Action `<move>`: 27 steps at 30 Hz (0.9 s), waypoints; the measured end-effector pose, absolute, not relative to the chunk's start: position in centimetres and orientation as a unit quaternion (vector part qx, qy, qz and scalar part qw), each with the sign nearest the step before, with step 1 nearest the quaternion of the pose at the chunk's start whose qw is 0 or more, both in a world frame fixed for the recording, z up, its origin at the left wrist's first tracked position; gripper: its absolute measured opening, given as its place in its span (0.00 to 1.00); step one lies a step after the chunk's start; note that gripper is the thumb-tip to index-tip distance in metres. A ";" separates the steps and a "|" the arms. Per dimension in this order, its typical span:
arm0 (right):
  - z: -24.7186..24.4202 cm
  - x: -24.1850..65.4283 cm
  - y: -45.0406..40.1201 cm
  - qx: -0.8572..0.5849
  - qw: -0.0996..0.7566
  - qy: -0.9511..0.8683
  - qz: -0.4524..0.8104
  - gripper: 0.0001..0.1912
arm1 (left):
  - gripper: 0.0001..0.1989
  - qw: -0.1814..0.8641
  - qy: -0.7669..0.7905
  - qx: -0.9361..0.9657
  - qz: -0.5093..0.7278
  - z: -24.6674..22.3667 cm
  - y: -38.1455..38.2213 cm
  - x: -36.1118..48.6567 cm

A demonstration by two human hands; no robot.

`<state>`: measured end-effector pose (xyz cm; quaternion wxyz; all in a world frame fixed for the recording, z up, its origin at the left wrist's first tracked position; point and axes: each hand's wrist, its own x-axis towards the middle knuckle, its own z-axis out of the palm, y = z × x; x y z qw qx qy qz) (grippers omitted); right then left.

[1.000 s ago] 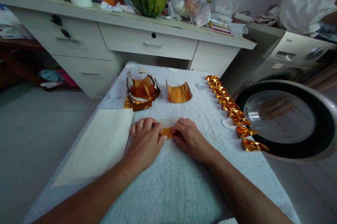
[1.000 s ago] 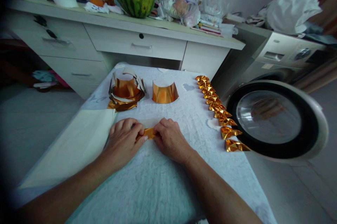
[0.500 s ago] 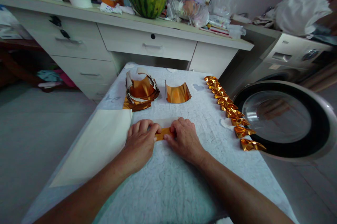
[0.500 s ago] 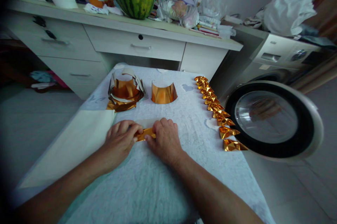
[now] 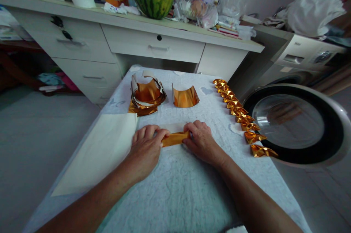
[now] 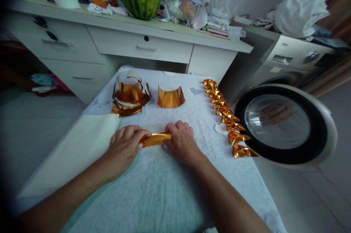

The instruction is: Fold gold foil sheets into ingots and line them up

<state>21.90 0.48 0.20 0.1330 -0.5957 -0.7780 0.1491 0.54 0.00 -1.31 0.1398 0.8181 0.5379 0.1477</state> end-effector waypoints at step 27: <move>0.3 23.4 1.1 -0.464 0.199 -0.855 0.120 0.04 | 0.11 0.098 0.480 0.853 0.181 -0.2 0.0 1.2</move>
